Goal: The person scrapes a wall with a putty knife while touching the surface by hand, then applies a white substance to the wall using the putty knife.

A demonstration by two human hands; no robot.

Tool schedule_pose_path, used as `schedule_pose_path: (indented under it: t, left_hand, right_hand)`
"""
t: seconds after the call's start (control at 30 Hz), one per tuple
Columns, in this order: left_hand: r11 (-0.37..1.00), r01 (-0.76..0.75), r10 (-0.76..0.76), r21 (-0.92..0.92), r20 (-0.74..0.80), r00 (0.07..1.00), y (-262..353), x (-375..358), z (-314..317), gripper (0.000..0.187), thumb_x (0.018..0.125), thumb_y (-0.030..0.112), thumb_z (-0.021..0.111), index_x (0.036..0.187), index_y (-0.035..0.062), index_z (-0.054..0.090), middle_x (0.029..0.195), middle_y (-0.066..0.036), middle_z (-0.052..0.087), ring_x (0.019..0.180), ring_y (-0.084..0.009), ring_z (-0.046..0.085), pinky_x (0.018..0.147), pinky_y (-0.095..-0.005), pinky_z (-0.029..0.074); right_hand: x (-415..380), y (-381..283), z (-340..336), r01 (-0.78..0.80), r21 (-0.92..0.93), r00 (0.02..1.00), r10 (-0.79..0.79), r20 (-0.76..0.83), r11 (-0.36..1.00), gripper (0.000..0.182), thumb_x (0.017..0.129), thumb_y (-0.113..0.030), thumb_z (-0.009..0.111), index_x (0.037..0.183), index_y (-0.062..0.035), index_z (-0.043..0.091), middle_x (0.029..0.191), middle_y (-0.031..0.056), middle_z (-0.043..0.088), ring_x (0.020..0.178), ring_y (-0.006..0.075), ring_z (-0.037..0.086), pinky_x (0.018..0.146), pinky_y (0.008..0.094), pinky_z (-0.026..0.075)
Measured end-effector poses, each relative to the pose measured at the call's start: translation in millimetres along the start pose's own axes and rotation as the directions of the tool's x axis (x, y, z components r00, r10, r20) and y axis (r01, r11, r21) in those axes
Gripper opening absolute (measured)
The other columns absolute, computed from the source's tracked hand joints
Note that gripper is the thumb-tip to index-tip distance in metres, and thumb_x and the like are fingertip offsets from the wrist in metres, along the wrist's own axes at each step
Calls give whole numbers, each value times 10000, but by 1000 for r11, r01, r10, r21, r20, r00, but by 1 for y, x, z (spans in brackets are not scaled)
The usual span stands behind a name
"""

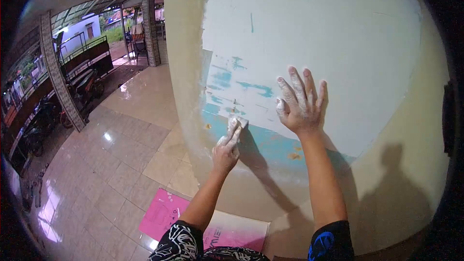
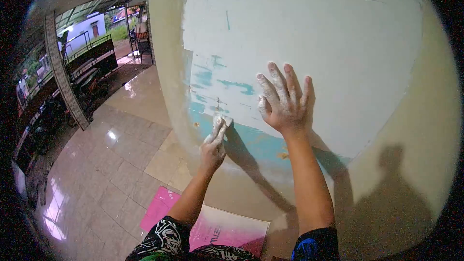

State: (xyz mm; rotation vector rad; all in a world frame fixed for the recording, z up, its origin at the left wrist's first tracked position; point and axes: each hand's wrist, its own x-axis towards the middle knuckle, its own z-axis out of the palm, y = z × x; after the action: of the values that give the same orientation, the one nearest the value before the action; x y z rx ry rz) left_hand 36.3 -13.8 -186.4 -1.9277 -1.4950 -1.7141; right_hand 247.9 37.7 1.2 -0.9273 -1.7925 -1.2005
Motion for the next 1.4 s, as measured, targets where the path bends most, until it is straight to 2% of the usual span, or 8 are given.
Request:
schedule_pose_path:
  t: [0.07, 0.13, 0.47, 0.93, 1.1, 1.2, 1.33, 1.4]
  left_hand:
    - [999, 29, -29, 14, 19, 999, 0, 7, -10, 610, 801, -124, 539, 1366, 95, 609, 1485, -160, 527, 1193, -366, 641, 917, -398, 554]
    - [997, -69, 71, 29, -54, 996, -11, 2, -2, 624, 769, -93, 564, 1354, 115, 619, 1497, -85, 527, 1034, -342, 680, 813, -412, 568]
    - [989, -132, 138, 63, -95, 986, -27, 3, -4, 587, 781, -87, 574, 1336, 94, 634, 1476, -138, 540, 1047, -359, 682, 841, -406, 561]
    - [987, -112, 109, -111, -34, 993, 21, 67, -36, 584, 812, -159, 520, 1376, -14, 567, 1529, -228, 449, 1395, -358, 478, 1116, -397, 429]
    - [985, -161, 158, -53, -68, 985, 20, 63, -24, 593, 817, -164, 501, 1387, -9, 555, 1538, -235, 431, 1401, -385, 459, 1116, -411, 431]
    - [961, -272, 275, 41, -167, 947, 26, 83, -18, 630, 799, -135, 514, 1400, 46, 560, 1515, -172, 481, 1271, -374, 582, 980, -418, 527]
    - [986, -146, 136, -83, -107, 985, 54, 103, -27, 644, 817, -118, 500, 1426, 85, 543, 1520, -138, 482, 1324, -356, 533, 998, -405, 520]
    - [991, -134, 133, -6, -82, 988, 51, 82, -23, 547, 846, -134, 530, 1366, 25, 588, 1517, -191, 475, 1350, -367, 518, 1057, -388, 488]
  right_hand:
    - [1, 0, -2, 3, -11, 1000, -3, 1, 1000, 504, 882, -395, 579, 1385, -361, 581, 1592, -66, 408, 1504, 205, 304, 1221, 588, 140]
    - [-1, 1, 0, 3, -18, 1000, -3, 2, 1000, 497, 883, -395, 578, 1379, -360, 587, 1590, -67, 411, 1501, 206, 311, 1220, 588, 144]
    - [-1, 2, 2, -5, 2, 1000, 5, -19, 1000, 492, 864, -375, 584, 1355, -356, 610, 1582, -64, 426, 1490, 217, 336, 1224, 582, 141]
    - [-2, 0, 0, -6, -14, 999, 6, -44, 1000, 427, 866, -374, 594, 1290, -352, 643, 1559, -66, 458, 1484, 211, 342, 1215, 577, 166]
    - [-2, 1, 1, -12, -13, 999, 11, -33, 1000, 429, 868, -382, 591, 1294, -355, 641, 1560, -67, 453, 1480, 208, 346, 1217, 576, 175]
    - [-2, 2, 0, -10, -22, 999, 9, -38, 1000, 430, 872, -386, 582, 1296, -342, 642, 1562, -65, 452, 1481, 209, 345, 1218, 568, 183]
    - [-1, -1, -5, -23, -19, 999, 22, -37, 1000, 428, 883, -394, 567, 1303, -339, 634, 1561, -63, 453, 1483, 206, 342, 1218, 559, 188]
    - [-2, 0, -1, -26, 3, 999, 26, -34, 1000, 426, 885, -388, 566, 1302, -340, 634, 1563, -64, 451, 1486, 203, 337, 1218, 559, 188]
